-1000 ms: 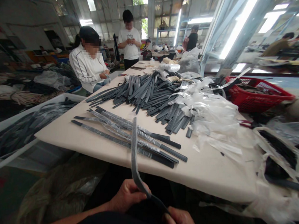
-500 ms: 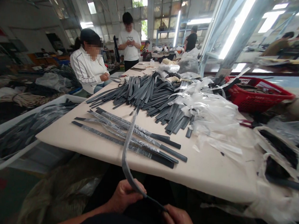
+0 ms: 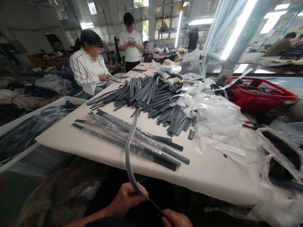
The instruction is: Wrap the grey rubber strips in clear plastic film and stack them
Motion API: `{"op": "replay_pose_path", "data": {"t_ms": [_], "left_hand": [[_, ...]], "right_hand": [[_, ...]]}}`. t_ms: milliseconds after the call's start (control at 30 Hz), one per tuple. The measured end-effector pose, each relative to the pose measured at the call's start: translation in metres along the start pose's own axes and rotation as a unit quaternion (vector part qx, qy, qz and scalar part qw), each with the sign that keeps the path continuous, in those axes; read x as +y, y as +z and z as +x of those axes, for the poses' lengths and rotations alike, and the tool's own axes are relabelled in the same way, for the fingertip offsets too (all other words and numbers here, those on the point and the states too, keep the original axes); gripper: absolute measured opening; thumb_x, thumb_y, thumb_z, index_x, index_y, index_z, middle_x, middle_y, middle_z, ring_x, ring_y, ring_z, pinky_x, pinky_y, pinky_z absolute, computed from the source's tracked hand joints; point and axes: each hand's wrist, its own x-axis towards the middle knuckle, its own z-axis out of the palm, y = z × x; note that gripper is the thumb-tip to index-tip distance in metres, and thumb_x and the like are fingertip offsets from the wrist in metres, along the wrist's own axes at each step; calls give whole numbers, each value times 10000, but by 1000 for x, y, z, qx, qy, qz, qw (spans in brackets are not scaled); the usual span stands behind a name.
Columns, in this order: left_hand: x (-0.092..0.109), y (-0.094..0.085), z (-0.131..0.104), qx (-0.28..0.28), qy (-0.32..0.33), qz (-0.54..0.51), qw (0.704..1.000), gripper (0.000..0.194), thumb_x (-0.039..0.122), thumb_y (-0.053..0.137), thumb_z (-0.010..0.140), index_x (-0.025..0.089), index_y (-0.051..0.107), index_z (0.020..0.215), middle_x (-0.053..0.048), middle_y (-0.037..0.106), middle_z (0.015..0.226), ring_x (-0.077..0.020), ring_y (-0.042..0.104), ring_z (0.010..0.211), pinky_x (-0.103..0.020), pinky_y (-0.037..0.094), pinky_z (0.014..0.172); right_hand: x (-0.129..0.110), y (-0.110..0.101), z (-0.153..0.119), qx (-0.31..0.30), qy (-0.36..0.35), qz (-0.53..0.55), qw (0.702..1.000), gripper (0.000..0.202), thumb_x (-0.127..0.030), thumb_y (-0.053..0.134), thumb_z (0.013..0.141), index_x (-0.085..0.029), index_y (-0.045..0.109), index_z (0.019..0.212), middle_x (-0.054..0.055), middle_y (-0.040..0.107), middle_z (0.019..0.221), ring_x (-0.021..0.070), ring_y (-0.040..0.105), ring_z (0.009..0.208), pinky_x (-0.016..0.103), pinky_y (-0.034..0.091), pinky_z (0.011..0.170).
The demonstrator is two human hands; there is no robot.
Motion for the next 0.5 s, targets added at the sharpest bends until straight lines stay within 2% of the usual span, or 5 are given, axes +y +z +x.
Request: {"op": "replay_pose_path", "data": {"t_ms": [67,133,267,333,500], "left_hand": [[-1,3,2,-7,-11,-17,1000,303,448,781,735,157,797,818,-85,721,802,-196,620,767,-306,477,733],[-1,8,4,-20,-20,-33,999,310,445,792,723,156,800,831,-89,725,804,-197,623,762,-304,477,722],[5,20,11,-68,-14,-27,997,307,448,804,705,157,803,802,-81,720,782,-200,624,776,-307,477,761],[8,26,14,-80,-15,-30,996,311,452,805,703,156,802,796,-73,715,779,-199,625,781,-304,473,775],[13,43,22,-121,-33,-37,991,378,508,806,669,158,801,811,-69,721,782,-211,641,784,-307,475,773]], "right_hand": [[7,4,-9,21,29,19,999,611,-651,282,965,-176,605,757,18,536,663,139,487,588,225,377,543],[0,5,-9,36,34,26,998,611,-662,289,961,-181,588,733,15,527,655,136,481,580,227,376,542],[-30,-2,10,62,-29,3,998,559,-617,323,977,-184,588,742,15,542,634,134,491,568,236,376,555],[-35,-4,14,76,-42,-3,996,556,-619,337,971,-185,602,748,23,561,631,137,505,567,238,384,557],[-19,2,-11,113,43,98,988,578,-693,378,922,-193,641,804,23,571,628,149,508,571,234,411,522]]}}
